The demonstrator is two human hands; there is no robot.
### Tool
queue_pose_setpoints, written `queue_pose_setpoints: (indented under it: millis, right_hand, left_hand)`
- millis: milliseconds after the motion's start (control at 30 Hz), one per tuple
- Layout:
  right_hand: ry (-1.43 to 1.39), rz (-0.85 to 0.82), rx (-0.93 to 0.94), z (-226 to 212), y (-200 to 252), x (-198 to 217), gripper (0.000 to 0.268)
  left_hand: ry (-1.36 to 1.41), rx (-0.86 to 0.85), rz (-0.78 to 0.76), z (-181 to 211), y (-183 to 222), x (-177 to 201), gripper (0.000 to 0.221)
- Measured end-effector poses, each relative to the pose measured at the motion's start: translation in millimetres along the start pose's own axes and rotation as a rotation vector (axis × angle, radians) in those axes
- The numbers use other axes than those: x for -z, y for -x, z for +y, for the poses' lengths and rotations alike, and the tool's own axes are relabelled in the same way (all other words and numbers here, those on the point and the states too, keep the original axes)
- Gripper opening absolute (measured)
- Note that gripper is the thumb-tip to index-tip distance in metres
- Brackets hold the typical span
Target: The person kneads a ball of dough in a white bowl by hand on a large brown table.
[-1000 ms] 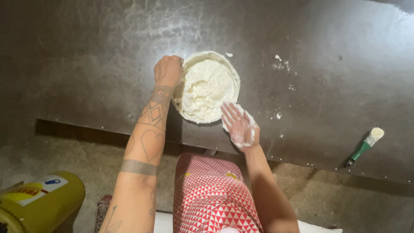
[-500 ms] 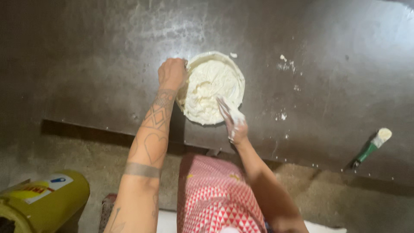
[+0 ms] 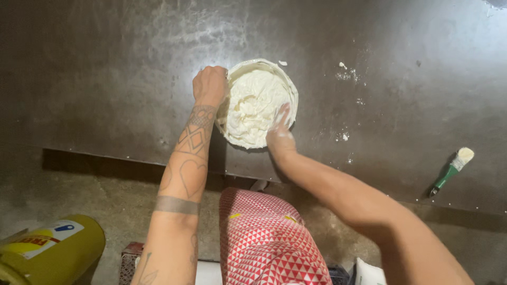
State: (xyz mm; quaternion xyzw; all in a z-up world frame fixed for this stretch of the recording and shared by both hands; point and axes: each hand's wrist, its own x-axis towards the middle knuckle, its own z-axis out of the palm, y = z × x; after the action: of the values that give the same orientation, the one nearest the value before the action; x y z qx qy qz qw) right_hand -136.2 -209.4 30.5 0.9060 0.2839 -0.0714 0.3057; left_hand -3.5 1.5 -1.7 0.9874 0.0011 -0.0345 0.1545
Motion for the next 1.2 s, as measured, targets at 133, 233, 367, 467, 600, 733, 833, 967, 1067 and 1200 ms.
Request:
queue_pose_setpoints:
  millis: [133, 233, 367, 467, 600, 733, 833, 967, 1067, 1200]
  right_hand:
    - [0.168, -0.104, 0.086, -26.3, 19.5, 12.3, 0.058]
    - [0.248, -0.178, 0.186, -22.5, 58.3, 26.8, 0.057]
    - [-0.078, -0.144, 0.254, 4.3, 92.0, 46.1, 0.055]
    - [-0.946, -0.121, 0.053, 33.9, 80.9, 42.1, 0.045]
    - [-2.821, -0.077, -0.307, 43.0, 34.4, -5.2, 0.045]
    - [-3.308, 0.138, -0.478, 16.6, 61.1, -54.0, 0.054]
    - [-3.139, 0.039, -0.464, 21.3, 96.9, -68.6, 0.056]
    - [-2.984, 0.212, -0.194, 48.7, 115.2, -47.3, 0.052]
    - [-2.59, 0.302, -0.294, 54.8, 121.2, -15.8, 0.045]
    - [-1.875, 0.38, -0.364, 55.4, 130.1, 8.0, 0.036]
  left_hand:
    - [0.024, -0.013, 0.045, -3.7, -1.7, -6.2, 0.018]
    - [0.029, -0.007, 0.052, -2.2, -2.0, -9.0, 0.018]
    - [0.01, -0.021, 0.091, -1.2, -2.7, -2.6, 0.016]
    - [0.055, -0.021, 0.038, -2.2, 3.5, 8.3, 0.021]
    - [0.641, 0.076, -0.107, -18.8, 10.6, 36.7, 0.041]
    - [1.704, 0.154, -0.205, -34.9, 60.3, 64.6, 0.078]
    - [2.061, -0.127, -0.328, -32.9, 94.9, 74.6, 0.094]
    - [2.027, -0.141, -0.334, -20.7, 103.6, 73.7, 0.096]
    - [1.802, 0.019, -0.21, -6.2, 97.9, 57.8, 0.087]
    - [0.755, 0.083, 0.24, 1.1, 99.5, 37.5, 0.071]
